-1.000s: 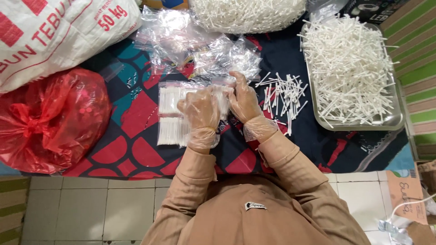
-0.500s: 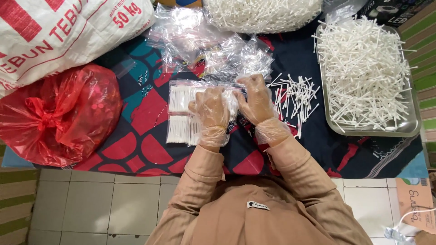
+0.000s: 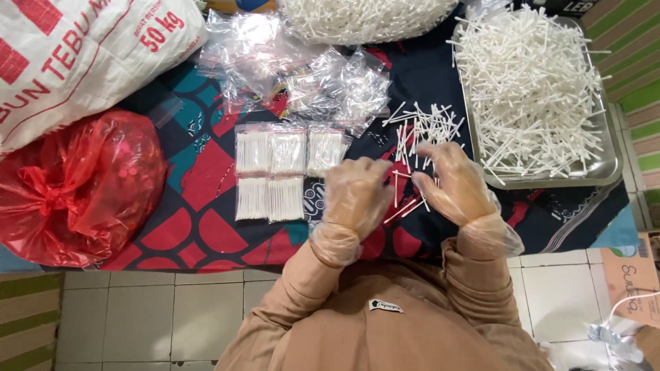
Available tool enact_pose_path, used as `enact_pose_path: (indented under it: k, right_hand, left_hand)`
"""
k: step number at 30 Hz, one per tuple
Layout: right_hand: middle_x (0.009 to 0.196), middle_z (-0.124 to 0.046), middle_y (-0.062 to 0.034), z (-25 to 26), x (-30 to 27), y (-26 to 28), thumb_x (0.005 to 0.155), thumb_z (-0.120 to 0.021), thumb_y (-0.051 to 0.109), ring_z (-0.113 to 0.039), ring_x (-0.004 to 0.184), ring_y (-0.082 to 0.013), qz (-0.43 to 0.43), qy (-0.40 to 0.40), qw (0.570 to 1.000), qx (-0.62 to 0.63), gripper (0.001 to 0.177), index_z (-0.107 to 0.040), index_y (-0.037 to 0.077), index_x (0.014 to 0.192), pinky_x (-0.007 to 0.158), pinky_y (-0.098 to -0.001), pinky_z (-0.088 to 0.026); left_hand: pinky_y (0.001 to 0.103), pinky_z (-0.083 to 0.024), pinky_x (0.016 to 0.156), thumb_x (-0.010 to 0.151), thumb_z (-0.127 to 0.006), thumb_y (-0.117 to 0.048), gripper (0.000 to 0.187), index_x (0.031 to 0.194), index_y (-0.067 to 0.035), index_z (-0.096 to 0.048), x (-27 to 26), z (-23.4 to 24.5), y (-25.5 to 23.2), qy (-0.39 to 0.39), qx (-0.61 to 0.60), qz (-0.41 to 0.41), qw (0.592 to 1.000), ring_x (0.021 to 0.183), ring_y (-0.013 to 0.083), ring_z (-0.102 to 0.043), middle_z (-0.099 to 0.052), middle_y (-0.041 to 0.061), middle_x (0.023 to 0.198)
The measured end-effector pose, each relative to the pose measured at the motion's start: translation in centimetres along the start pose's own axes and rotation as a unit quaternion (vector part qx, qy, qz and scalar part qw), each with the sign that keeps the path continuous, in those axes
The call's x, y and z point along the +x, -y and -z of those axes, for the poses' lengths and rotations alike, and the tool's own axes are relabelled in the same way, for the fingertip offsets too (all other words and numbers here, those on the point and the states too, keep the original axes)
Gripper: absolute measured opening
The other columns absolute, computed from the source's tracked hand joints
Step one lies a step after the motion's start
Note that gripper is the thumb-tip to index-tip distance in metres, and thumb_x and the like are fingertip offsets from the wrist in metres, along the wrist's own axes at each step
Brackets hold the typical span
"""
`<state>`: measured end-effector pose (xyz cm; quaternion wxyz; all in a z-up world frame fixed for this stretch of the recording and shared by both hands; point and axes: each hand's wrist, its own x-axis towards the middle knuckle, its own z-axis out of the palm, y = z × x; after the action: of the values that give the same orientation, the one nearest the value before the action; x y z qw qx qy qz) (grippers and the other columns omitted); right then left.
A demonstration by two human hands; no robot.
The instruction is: The person is counting and placing cotton swabs into small plastic bags.
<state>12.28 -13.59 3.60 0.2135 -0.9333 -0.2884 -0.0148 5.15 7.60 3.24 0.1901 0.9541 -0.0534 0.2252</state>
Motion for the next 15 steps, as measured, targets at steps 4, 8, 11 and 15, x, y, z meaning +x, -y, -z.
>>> enact_pose_path:
  k: [4, 8, 11, 15]
  right_hand:
    - [0.115, -0.061, -0.0134, -0.6, -3.1, -1.7, 0.089, -0.067, 0.047, -0.071, 0.094, -0.0401, -0.028, 0.041, 0.999, 0.01, 0.057, -0.059, 0.024, 0.14, 0.079, -0.0521, -0.057]
    - [0.128, -0.057, -0.018, -1.9, -5.3, -3.2, 0.084, -0.071, 0.048, -0.069, 0.105, -0.0472, -0.082, 0.112, 0.99, 0.034, 0.073, -0.05, 0.021, 0.148, 0.086, -0.0599, -0.055]
    - [0.13, -0.054, -0.0179, -2.8, -5.8, -3.5, 0.08, -0.074, 0.055, -0.067, 0.108, -0.0486, -0.128, 0.138, 0.981, 0.039, 0.087, -0.042, 0.022, 0.155, 0.089, -0.0633, -0.053]
    - [0.127, -0.056, -0.0167, -3.1, -5.6, -3.1, 0.075, -0.079, 0.059, -0.07, 0.104, -0.0466, -0.149, 0.119, 0.981, 0.027, 0.094, -0.044, 0.021, 0.154, 0.086, -0.0624, -0.055]
  left_hand:
    - [0.05, -0.055, 0.073, 0.065, -0.089, -0.05, 0.06, 0.107, -0.012, -0.071, -0.4, 0.8, -2.7, 0.158, -0.048, 0.029, 0.986, 0.092, 0.0359, -0.069, -0.067, 0.011, 0.103]
    - [0.051, -0.058, 0.075, 0.069, -0.084, -0.048, 0.068, 0.122, -0.015, -0.056, -3.4, -5.2, -2.3, 0.271, -0.022, 0.122, 0.955, 0.093, 0.0356, -0.07, -0.062, 0.009, 0.102]
    - [0.049, -0.059, 0.072, 0.069, -0.077, -0.047, 0.066, 0.123, -0.015, -0.057, -6.3, -9.3, -2.1, 0.173, 0.017, 0.088, 0.981, 0.088, 0.0333, -0.072, -0.064, 0.01, 0.101]
    - [0.045, -0.06, 0.067, 0.066, -0.073, -0.042, 0.047, 0.104, -0.015, -0.066, -5.1, -10.1, -5.1, -0.006, 0.081, 0.131, 0.988, 0.073, 0.0279, -0.073, -0.068, 0.003, 0.08]
